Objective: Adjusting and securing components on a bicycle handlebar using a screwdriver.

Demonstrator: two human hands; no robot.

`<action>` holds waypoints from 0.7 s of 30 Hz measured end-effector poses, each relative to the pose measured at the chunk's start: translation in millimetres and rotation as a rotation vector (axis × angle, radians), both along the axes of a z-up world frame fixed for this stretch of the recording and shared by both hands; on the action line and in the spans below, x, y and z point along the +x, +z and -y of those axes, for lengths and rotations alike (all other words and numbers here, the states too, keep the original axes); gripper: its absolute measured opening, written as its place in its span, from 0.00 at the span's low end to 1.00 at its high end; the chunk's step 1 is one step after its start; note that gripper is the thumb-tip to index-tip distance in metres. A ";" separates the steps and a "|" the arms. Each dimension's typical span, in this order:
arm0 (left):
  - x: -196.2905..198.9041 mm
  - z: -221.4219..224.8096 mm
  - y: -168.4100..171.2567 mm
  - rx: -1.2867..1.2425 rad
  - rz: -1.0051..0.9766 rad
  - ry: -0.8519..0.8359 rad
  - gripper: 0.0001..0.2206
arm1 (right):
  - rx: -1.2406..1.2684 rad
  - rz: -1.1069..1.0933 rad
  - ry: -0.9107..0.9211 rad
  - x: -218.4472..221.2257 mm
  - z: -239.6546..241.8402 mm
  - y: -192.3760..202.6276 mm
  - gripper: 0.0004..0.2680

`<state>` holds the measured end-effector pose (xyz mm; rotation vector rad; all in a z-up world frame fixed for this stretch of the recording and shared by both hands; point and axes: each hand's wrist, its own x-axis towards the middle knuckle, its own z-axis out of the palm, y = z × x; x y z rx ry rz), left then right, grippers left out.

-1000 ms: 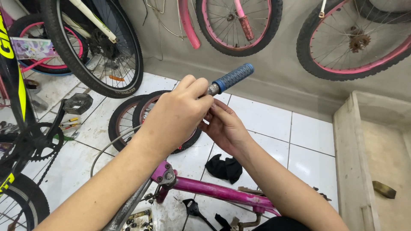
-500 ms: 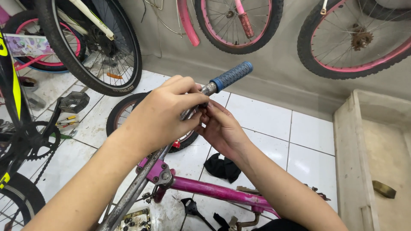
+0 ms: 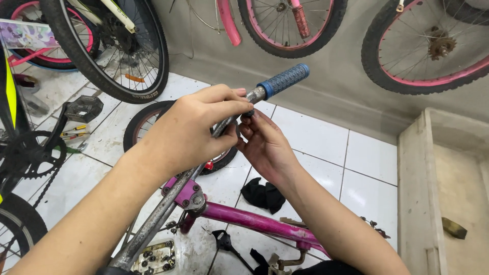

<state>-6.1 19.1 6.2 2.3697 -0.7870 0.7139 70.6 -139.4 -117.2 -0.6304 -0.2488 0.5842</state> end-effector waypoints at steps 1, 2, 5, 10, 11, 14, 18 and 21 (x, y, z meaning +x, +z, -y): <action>0.5 -0.5 -0.7 -0.002 -0.001 0.002 0.20 | -0.002 -0.001 0.002 0.8 -0.6 -0.3 0.09; 0.9 -1.0 -1.4 0.013 0.020 -0.007 0.18 | -0.002 -0.003 -0.003 1.6 -1.1 -0.6 0.08; 0.8 -1.9 -2.5 0.050 0.039 -0.005 0.15 | 0.012 0.024 0.020 5.5 -0.4 -7.0 0.08; 0.9 -4.4 -4.9 0.102 0.081 0.005 0.16 | 0.053 0.095 0.071 13.6 1.0 -14.4 0.06; 0.9 -4.2 -4.5 0.112 0.084 0.000 0.16 | 0.062 0.112 0.075 15.3 2.0 -16.1 0.06; 0.9 -4.1 -4.3 0.121 0.091 -0.006 0.16 | 0.051 0.126 0.056 15.6 1.9 -17.0 0.09; 2.8 -5.2 -6.7 0.111 0.105 -0.026 0.16 | 0.042 0.129 0.026 9.9 0.7 -10.2 0.10; 1.8 -4.6 -6.0 0.121 0.106 -0.025 0.16 | 0.082 0.055 0.029 8.7 1.8 -11.9 0.10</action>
